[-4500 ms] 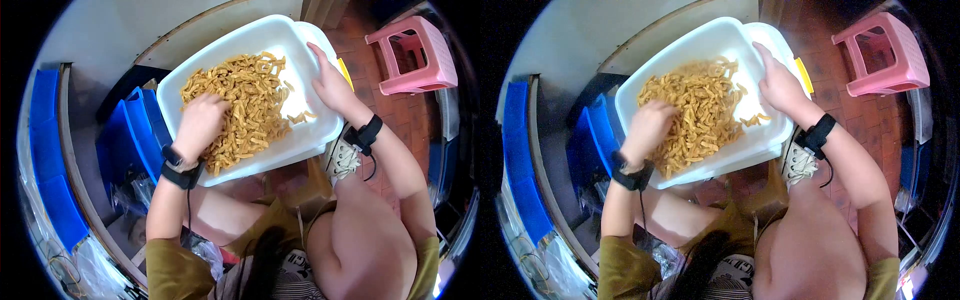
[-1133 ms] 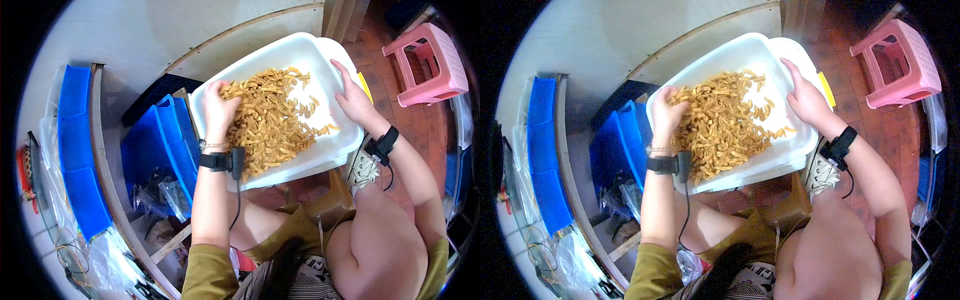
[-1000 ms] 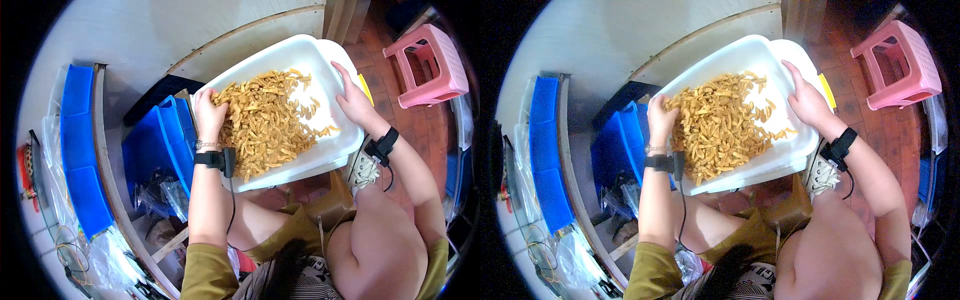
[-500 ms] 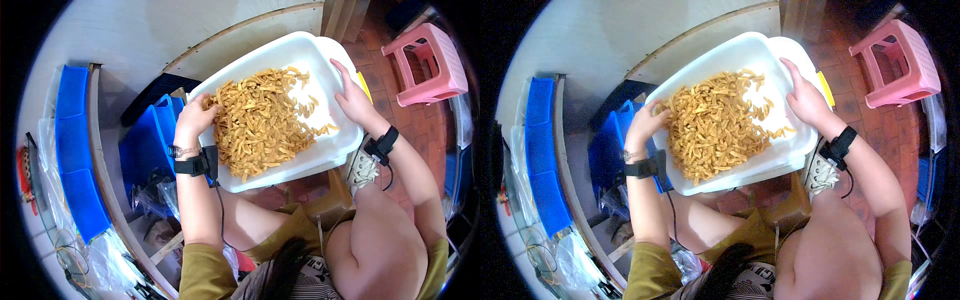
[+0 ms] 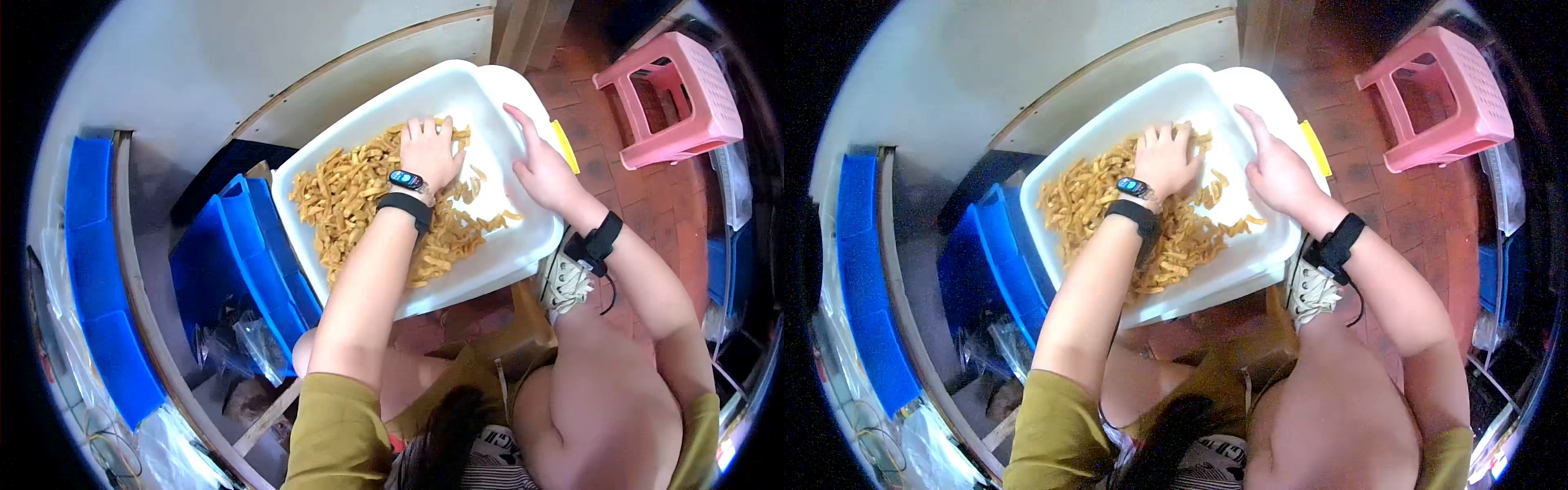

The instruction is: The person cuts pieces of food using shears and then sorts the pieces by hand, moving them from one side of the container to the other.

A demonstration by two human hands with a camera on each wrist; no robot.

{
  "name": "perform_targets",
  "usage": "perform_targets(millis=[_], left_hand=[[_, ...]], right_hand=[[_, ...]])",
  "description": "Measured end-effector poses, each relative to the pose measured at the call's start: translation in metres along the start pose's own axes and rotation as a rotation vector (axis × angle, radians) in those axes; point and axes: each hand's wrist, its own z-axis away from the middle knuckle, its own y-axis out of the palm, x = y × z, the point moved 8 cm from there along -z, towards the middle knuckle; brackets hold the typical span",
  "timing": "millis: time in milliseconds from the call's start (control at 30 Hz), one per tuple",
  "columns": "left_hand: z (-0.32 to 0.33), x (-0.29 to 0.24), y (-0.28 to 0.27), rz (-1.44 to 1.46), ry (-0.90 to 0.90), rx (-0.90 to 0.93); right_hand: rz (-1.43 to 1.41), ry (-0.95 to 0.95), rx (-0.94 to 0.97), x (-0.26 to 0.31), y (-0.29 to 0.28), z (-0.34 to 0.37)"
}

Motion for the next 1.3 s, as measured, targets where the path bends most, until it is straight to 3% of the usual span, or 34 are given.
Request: perform_targets(millis=[233, 467, 500, 567, 600, 633, 700, 833, 900, 933, 967, 1033, 1167, 1233, 1267, 1300], left_hand=[[-0.015, -0.017, 0.028, 0.060, -0.015, 0.004], [0.047, -0.079, 0.050, 0.557, 0.126, 0.683], [0.047, -0.082, 0.048, 0.561, 0.124, 0.684], [0.032, -0.080, 0.024, 0.577, 0.144, 0.407], [0.019, -0.076, 0.006, 0.399, 0.142, 0.320], [0.013, -0.069, 0.018, 0.398, 0.143, 0.319], [0.004, -0.041, 0.005, -0.041, 0.088, -0.333], [-0.001, -0.021, 0.034, -0.059, 0.010, -0.165], [0.002, -0.034, 0.063, 0.063, 0.070, 0.145], [0.008, -0.044, 0.053, 0.212, 0.101, 0.217], [0.020, -0.050, 0.047, 0.497, -0.021, 0.333], [0.038, -0.071, 0.046, 0.485, 0.083, 0.478], [0.037, -0.083, 0.023, 0.419, 0.192, 0.477], [0.021, -0.077, -0.001, 0.195, 0.164, 0.129], [0.021, -0.063, 0.011, 0.195, 0.007, 0.199], [0.024, -0.063, 0.015, 0.203, 0.011, 0.199]], right_hand=[[-0.010, -0.014, 0.000, 0.001, 0.000, 0.000], [0.009, -0.046, -0.026, 0.000, 0.001, 0.000], [0.002, -0.035, -0.022, 0.001, 0.000, 0.001], [-0.004, -0.027, -0.018, 0.002, 0.000, 0.000], [0.000, -0.008, -0.008, 0.000, 0.001, -0.001], [0.004, 0.011, 0.002, -0.002, 0.001, -0.001], [0.008, 0.003, -0.005, -0.003, 0.002, -0.001], [-0.008, -0.031, -0.023, -0.001, 0.001, -0.001], [-0.010, -0.030, -0.023, -0.001, 0.001, 0.000], [-0.010, -0.033, -0.024, 0.000, 0.001, 0.000], [-0.010, -0.033, -0.023, 0.000, 0.001, 0.000], [-0.007, -0.036, -0.021, -0.001, 0.001, -0.001], [-0.010, -0.047, -0.018, 0.001, 0.001, 0.000], [0.015, -0.064, -0.055, 0.000, -0.001, 0.000], [0.019, -0.062, -0.057, -0.002, 0.000, -0.001], [0.005, -0.046, -0.040, -0.002, 0.001, -0.001]])
